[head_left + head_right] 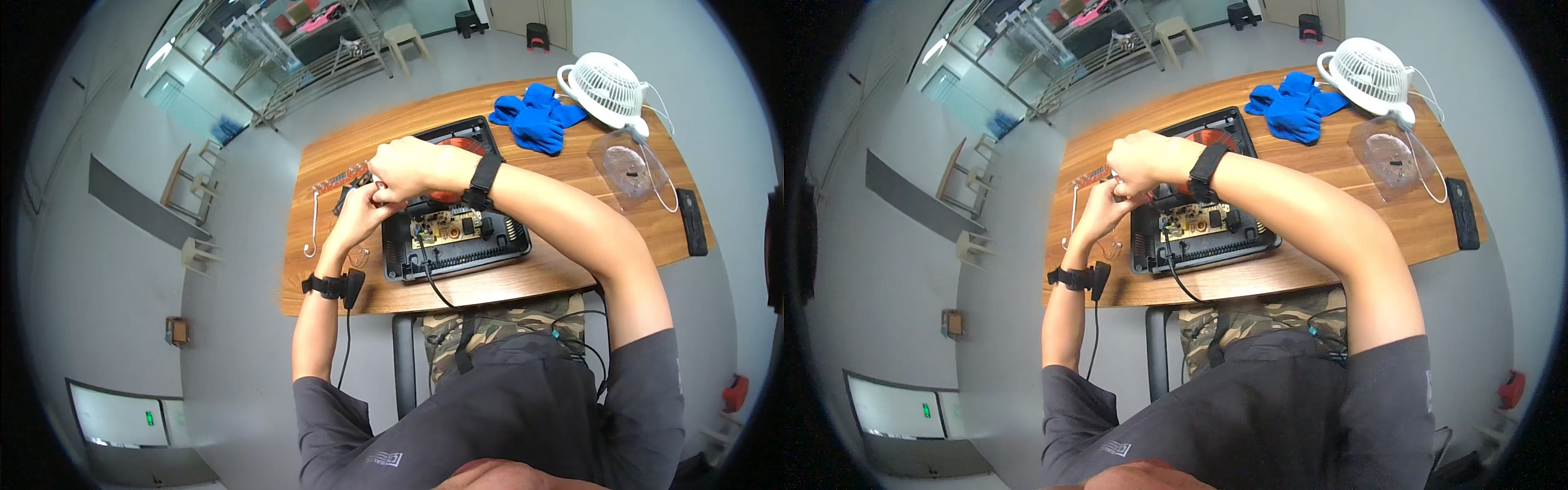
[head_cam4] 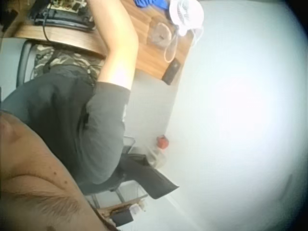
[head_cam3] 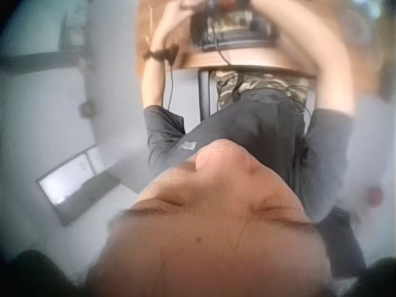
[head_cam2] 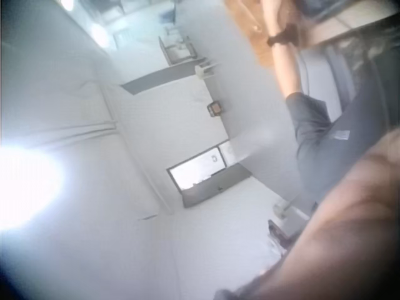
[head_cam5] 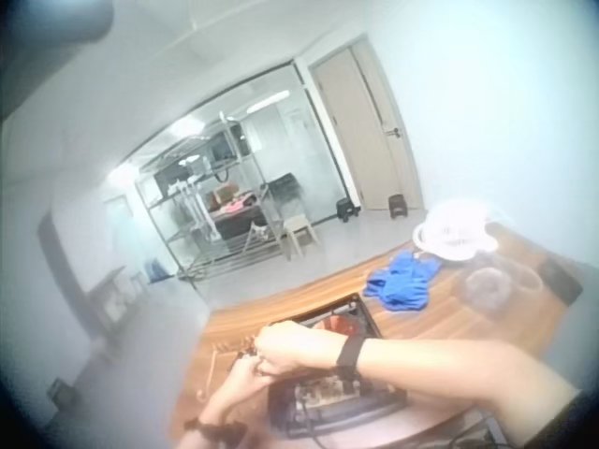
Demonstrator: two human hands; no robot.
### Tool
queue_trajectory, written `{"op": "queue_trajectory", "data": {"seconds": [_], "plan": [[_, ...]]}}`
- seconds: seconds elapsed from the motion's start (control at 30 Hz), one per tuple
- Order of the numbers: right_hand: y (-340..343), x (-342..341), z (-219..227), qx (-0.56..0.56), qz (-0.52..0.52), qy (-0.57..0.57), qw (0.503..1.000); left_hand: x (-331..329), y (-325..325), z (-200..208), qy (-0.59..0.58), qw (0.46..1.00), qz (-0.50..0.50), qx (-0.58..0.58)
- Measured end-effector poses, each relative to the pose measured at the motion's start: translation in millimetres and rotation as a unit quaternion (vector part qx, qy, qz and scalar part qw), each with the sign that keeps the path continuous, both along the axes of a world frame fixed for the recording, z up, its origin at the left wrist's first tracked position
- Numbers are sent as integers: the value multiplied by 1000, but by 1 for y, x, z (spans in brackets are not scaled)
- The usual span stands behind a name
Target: The person assembles an electronic device on a wooden table, using a screwdriver to secure components. They place a copper-colored circular part into the device housing, align it, and tighten screws to fasten it in place.
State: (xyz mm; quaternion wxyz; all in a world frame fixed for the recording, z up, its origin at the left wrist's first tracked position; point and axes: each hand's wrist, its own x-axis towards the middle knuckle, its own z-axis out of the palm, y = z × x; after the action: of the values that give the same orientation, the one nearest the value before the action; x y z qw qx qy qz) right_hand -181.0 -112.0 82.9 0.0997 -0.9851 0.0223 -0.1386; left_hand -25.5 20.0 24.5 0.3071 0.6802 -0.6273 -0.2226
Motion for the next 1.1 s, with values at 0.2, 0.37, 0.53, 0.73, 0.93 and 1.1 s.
{"op": "queue_trajectory", "data": {"seconds": [0.2, 0.37, 0.53, 0.73, 0.93, 1.1], "plan": [[5, -5, 28, -4, -2, -92, 996, 3, 6, 12, 57, 993, 44, -97], [-19, -47, 36, -48, -51, 14, 997, -39, -9, 40, -110, 992, 22, -64], [-31, -104, 16, -69, -66, 106, 990, -84, -38, 51, -277, 936, -125, -178], [-48, -188, -24, 2, -223, 58, 973, -136, -96, 31, -304, 899, -226, -220], [-61, -234, -78, 93, -419, 56, 902, -93, -102, 24, -320, 932, -99, -136], [-64, -222, -106, 201, -455, 82, 863, -36, -87, -1, -289, 953, -92, -19]]}}
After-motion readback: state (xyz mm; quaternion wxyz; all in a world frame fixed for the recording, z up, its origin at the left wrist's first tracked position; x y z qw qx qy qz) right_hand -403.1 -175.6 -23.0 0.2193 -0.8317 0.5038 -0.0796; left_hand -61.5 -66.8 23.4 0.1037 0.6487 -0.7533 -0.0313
